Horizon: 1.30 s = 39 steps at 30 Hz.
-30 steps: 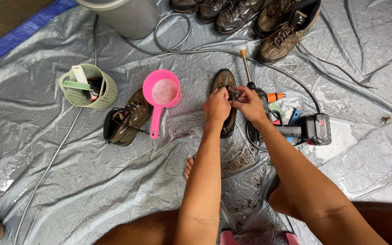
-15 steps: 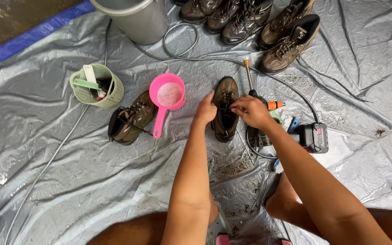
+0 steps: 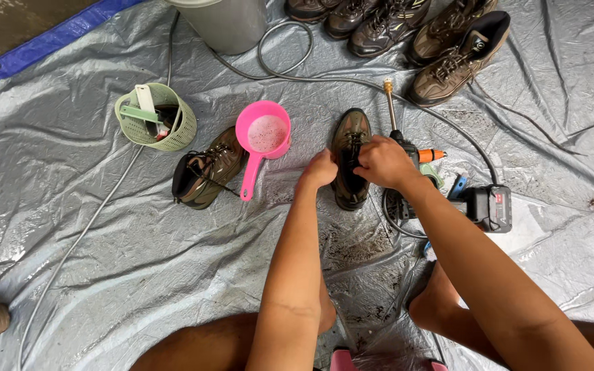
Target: The person unties the laces of a hiking boot and then uses a power drill with a brush attachment to scrub the exterior of the shoe. They rotate the boot to clean different sides and then repeat the process on a second boot.
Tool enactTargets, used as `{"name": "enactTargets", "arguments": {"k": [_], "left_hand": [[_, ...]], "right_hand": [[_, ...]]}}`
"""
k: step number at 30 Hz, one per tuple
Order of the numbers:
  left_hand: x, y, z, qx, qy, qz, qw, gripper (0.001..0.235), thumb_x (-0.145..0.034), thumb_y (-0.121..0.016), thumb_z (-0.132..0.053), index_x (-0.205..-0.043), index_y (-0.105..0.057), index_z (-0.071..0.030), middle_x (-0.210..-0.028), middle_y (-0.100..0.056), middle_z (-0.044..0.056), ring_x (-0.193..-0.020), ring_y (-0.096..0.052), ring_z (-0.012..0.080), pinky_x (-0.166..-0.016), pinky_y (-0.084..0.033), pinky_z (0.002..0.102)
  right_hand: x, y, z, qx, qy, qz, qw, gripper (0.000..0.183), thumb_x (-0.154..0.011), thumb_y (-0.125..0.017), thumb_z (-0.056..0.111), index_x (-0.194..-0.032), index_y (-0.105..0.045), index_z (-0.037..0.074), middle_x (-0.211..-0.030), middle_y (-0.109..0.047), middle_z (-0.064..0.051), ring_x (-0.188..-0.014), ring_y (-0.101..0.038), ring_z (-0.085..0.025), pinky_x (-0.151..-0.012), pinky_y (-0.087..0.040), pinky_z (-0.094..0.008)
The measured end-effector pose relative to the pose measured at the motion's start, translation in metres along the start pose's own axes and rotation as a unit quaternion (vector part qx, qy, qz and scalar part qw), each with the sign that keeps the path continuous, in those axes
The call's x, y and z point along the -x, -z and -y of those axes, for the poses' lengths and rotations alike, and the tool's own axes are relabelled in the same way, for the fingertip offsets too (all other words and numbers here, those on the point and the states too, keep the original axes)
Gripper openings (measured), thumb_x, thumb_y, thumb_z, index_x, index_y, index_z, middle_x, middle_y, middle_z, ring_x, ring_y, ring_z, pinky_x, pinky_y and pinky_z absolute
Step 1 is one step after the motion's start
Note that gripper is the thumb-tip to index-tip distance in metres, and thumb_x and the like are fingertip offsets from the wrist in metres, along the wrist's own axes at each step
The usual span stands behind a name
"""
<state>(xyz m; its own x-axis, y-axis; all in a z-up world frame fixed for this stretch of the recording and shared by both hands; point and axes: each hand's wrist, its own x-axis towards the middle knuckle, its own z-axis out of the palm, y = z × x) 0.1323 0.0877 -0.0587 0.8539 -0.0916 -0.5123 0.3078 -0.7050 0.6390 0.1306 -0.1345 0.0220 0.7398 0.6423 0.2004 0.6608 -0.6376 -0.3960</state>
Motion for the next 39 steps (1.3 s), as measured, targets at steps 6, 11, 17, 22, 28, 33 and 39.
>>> {"name": "enactTargets", "arguments": {"k": [6, 11, 17, 22, 28, 33, 39], "left_hand": [[0.060, 0.067, -0.058, 0.069, 0.022, -0.065, 0.995, 0.043, -0.108, -0.055, -0.051, -0.134, -0.056, -0.018, -0.143, -0.071, 0.021, -0.139, -0.063, 0.0445, -0.120, -0.050, 0.057], [0.069, 0.100, -0.082, 0.483, -0.067, 0.006, 0.873, 0.033, -0.104, -0.070, -0.016, -0.134, -0.062, -0.007, -0.092, -0.070, 0.012, -0.059, -0.060, 0.0128, -0.058, -0.068, 0.031], [0.040, 0.094, -0.064, 0.693, -0.112, -0.075, 0.708, 0.021, -0.112, -0.051, -0.002, -0.129, -0.063, -0.002, -0.090, -0.055, 0.007, -0.070, -0.049, 0.0115, -0.057, -0.039, 0.021], [0.023, 0.065, -0.039, 0.734, -0.050, -0.117, 0.667, 0.021, -0.110, -0.046, 0.001, -0.127, -0.058, -0.002, -0.086, -0.052, 0.006, -0.067, -0.044, 0.0115, -0.052, -0.031, 0.019], [0.032, 0.052, -0.033, 0.681, -0.027, -0.202, 0.703, 0.024, -0.102, -0.059, 0.001, -0.125, -0.063, -0.005, -0.088, -0.065, 0.012, -0.067, -0.058, 0.0169, -0.051, -0.041, 0.025], [0.072, 0.059, -0.032, 0.237, -0.321, -0.224, 0.889, 0.055, -0.085, -0.051, 0.013, -0.124, -0.080, -0.014, -0.134, -0.073, 0.013, -0.133, -0.066, 0.0309, -0.119, -0.048, 0.044], [0.030, 0.018, 0.048, 0.084, -0.127, -0.343, 0.927, 0.022, -0.098, -0.065, -0.017, -0.114, -0.079, -0.022, -0.094, -0.079, 0.007, -0.092, -0.079, 0.0311, -0.081, -0.064, 0.045]], "right_hand": [[0.006, -0.036, -0.013, 0.126, -0.035, 0.020, 0.991, 0.037, -0.071, -0.082, 0.057, -0.073, -0.067, 0.023, -0.091, -0.066, 0.005, -0.106, -0.061, -0.024, -0.087, -0.049, -0.048], [-0.017, 0.004, 0.043, -0.170, -0.107, -0.048, 0.978, 0.047, -0.085, -0.089, 0.041, -0.124, -0.069, 0.024, -0.113, -0.071, -0.002, -0.119, -0.066, -0.027, -0.103, -0.050, -0.048], [-0.028, -0.024, 0.101, -0.668, -0.260, -0.144, 0.683, 0.035, -0.107, -0.071, 0.007, -0.141, -0.067, 0.001, -0.104, -0.078, -0.020, -0.101, -0.078, -0.031, -0.091, -0.067, -0.051], [-0.030, -0.014, 0.097, -0.749, -0.325, -0.185, 0.546, 0.068, -0.097, -0.078, 0.005, -0.157, -0.047, -0.002, -0.118, -0.077, -0.022, -0.096, -0.083, -0.040, -0.076, -0.073, -0.053], [-0.041, -0.024, 0.073, -0.666, -0.296, -0.215, 0.650, 0.026, -0.093, -0.077, -0.011, -0.119, -0.077, -0.006, -0.104, -0.081, -0.021, -0.093, -0.083, -0.029, -0.083, -0.074, -0.040], [-0.045, -0.018, 0.064, -0.585, -0.280, -0.199, 0.735, 0.012, -0.095, -0.073, -0.015, -0.102, -0.079, -0.007, -0.093, -0.078, -0.027, -0.085, -0.082, -0.032, -0.077, -0.074, -0.043], [-0.005, -0.030, 0.038, -0.271, -0.261, -0.175, 0.910, 0.014, -0.095, -0.086, 0.002, -0.108, -0.082, 0.002, -0.095, -0.076, -0.019, -0.095, -0.080, -0.037, -0.079, -0.068, -0.042]]}}
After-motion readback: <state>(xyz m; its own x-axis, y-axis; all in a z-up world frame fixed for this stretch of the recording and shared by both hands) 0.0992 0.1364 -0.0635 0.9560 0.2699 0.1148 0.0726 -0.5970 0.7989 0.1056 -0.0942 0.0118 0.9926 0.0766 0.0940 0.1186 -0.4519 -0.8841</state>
